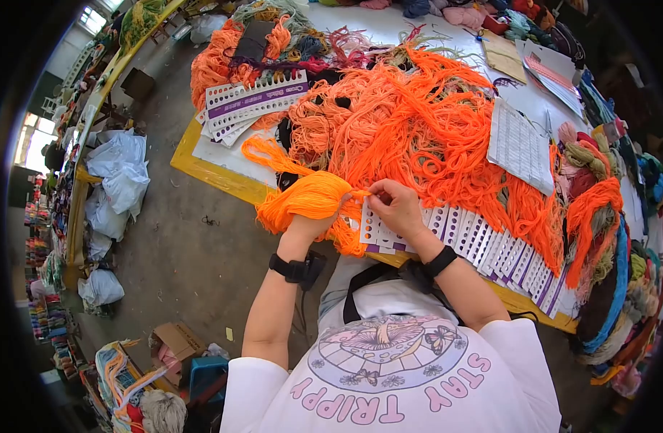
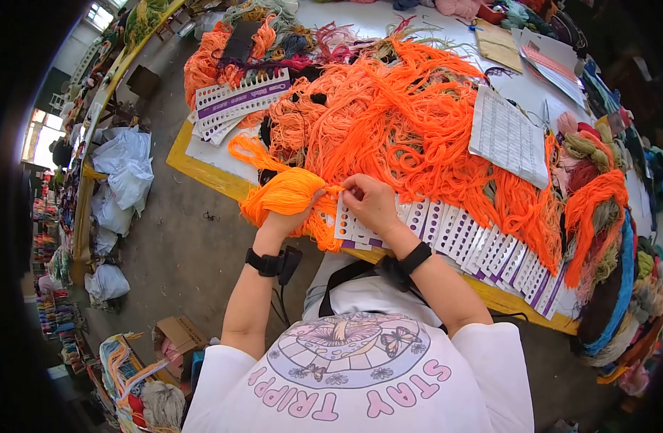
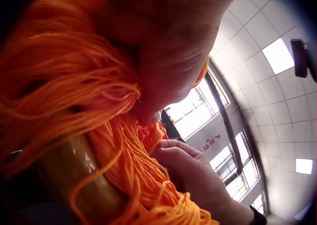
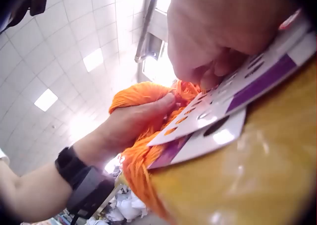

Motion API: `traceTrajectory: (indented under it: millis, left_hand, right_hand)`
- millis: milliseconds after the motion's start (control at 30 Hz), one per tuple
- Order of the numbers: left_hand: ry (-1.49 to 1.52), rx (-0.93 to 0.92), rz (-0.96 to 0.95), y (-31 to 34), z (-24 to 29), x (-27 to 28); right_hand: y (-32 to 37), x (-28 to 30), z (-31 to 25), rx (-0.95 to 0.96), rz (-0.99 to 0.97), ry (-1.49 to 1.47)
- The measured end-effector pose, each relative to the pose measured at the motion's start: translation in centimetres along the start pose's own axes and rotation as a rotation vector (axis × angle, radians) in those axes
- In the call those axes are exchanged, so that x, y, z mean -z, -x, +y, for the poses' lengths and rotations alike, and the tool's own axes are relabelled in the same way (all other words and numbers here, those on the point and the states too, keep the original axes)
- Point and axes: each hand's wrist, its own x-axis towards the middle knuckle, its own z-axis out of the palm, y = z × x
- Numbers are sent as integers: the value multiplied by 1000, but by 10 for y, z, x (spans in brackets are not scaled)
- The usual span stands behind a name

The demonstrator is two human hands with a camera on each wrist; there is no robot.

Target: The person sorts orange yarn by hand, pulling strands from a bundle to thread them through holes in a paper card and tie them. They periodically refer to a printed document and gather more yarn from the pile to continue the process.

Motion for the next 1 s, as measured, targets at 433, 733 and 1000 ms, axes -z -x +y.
traceTrajectory:
  millis: [433,733,1000]
  left_hand:
    - [388,259,558,23,-34,25]
    - [1523,242,815,113,-21,107]
    - [1594,398,920,129,-16,106]
  right_hand:
    - [4,24,-45,238,-362,310]
    - [-30,-20,-70,380,-1086,202]
    - [-149,27,-45,-70,310,-571]
